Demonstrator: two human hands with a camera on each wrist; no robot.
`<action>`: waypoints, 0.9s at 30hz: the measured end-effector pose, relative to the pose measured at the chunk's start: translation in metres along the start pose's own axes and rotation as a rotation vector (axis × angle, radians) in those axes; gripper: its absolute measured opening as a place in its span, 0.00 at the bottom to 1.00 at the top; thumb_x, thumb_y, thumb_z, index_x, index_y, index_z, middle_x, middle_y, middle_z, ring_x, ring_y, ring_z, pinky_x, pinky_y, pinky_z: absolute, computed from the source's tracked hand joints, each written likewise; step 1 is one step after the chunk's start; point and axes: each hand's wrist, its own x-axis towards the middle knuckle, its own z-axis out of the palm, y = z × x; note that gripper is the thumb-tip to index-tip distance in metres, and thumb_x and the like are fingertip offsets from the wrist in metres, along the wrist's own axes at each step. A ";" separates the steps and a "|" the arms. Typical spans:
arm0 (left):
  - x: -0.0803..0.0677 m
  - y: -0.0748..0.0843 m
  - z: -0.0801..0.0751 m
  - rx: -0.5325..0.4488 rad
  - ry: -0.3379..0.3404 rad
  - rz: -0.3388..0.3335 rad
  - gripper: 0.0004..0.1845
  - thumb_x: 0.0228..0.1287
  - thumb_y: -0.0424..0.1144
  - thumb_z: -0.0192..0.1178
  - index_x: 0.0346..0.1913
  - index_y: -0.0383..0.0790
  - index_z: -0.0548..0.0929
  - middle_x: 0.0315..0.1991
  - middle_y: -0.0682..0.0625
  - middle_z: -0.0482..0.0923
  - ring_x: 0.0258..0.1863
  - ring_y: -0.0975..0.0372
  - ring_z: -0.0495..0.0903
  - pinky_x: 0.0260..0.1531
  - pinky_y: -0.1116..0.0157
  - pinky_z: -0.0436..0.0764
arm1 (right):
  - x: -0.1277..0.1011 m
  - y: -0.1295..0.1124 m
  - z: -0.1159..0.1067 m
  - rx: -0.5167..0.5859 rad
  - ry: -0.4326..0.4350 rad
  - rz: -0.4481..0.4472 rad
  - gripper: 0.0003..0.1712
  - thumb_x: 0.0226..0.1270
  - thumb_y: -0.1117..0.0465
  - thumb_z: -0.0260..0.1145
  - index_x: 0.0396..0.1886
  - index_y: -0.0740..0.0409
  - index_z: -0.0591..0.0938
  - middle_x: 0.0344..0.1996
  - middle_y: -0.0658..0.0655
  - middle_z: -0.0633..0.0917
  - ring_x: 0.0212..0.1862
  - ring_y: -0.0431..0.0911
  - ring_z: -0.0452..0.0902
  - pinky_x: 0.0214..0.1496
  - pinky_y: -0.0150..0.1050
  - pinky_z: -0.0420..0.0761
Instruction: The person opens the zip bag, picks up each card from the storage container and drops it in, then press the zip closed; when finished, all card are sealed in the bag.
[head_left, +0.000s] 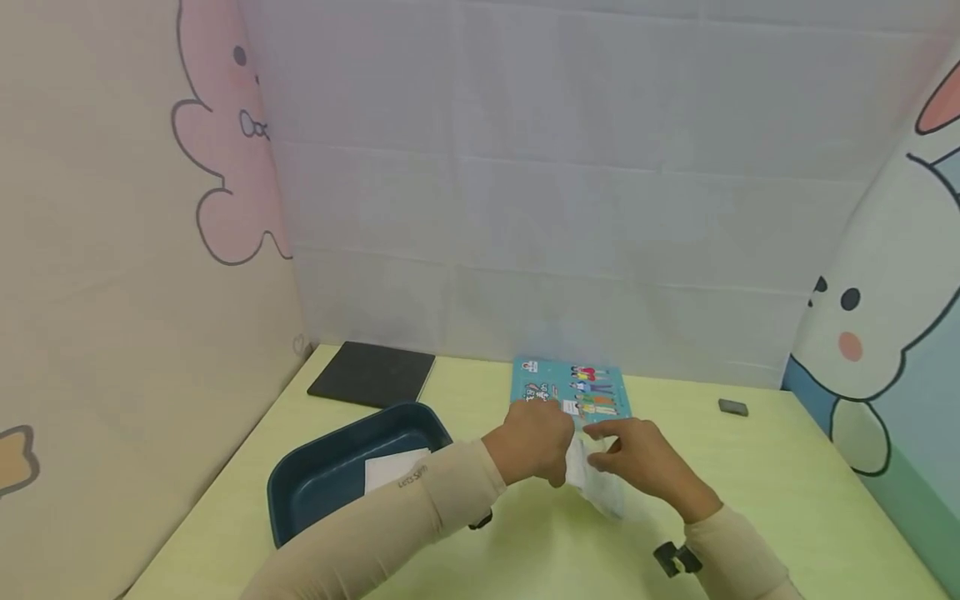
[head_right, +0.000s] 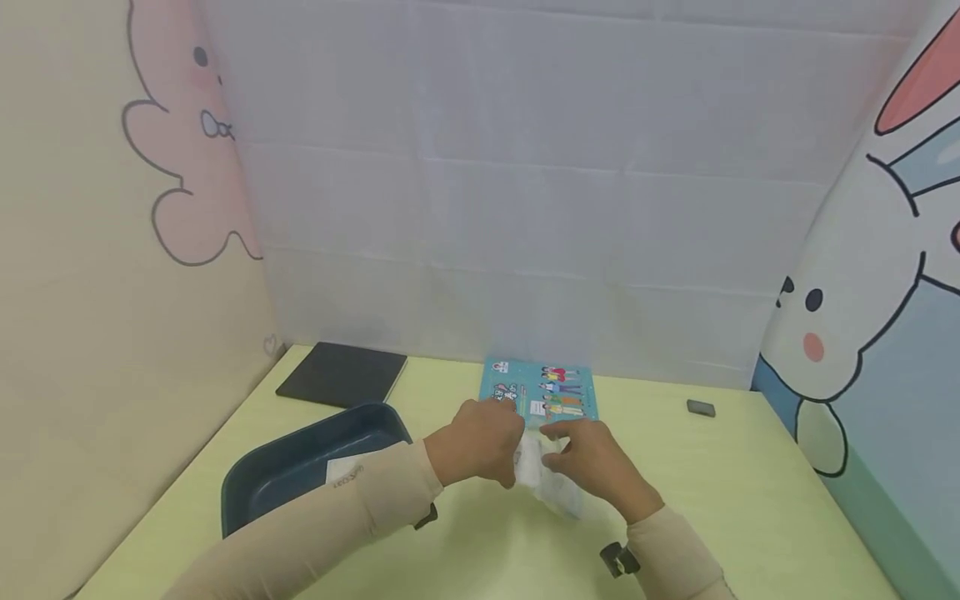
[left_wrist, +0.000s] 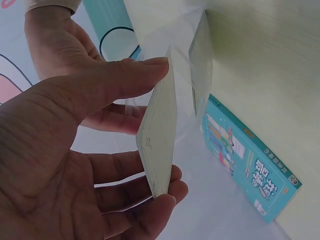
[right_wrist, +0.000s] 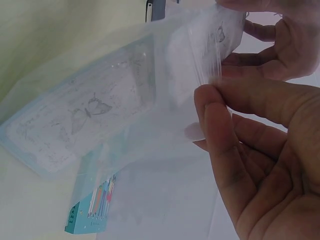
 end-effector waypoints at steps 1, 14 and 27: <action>0.000 0.002 0.001 -0.005 -0.007 -0.002 0.17 0.35 0.57 0.70 0.14 0.53 0.76 0.24 0.58 0.69 0.23 0.64 0.69 0.22 0.62 0.72 | 0.000 0.000 0.000 0.002 -0.002 -0.003 0.23 0.52 0.62 0.68 0.50 0.58 0.79 0.44 0.58 0.81 0.26 0.37 0.77 0.25 0.37 0.74; -0.004 0.006 0.008 -0.053 -0.005 0.003 0.30 0.32 0.63 0.69 0.41 0.53 0.77 0.35 0.58 0.71 0.31 0.63 0.73 0.25 0.62 0.75 | -0.002 0.003 -0.003 -0.028 -0.001 -0.017 0.23 0.52 0.62 0.68 0.50 0.58 0.79 0.44 0.59 0.80 0.25 0.37 0.77 0.25 0.36 0.74; -0.008 0.003 0.005 -0.240 0.036 0.032 0.15 0.33 0.47 0.76 0.20 0.46 0.79 0.32 0.55 0.69 0.22 0.66 0.68 0.16 0.68 0.70 | -0.002 0.002 -0.001 0.004 0.000 -0.001 0.23 0.52 0.61 0.69 0.50 0.57 0.79 0.44 0.58 0.81 0.26 0.37 0.78 0.26 0.37 0.74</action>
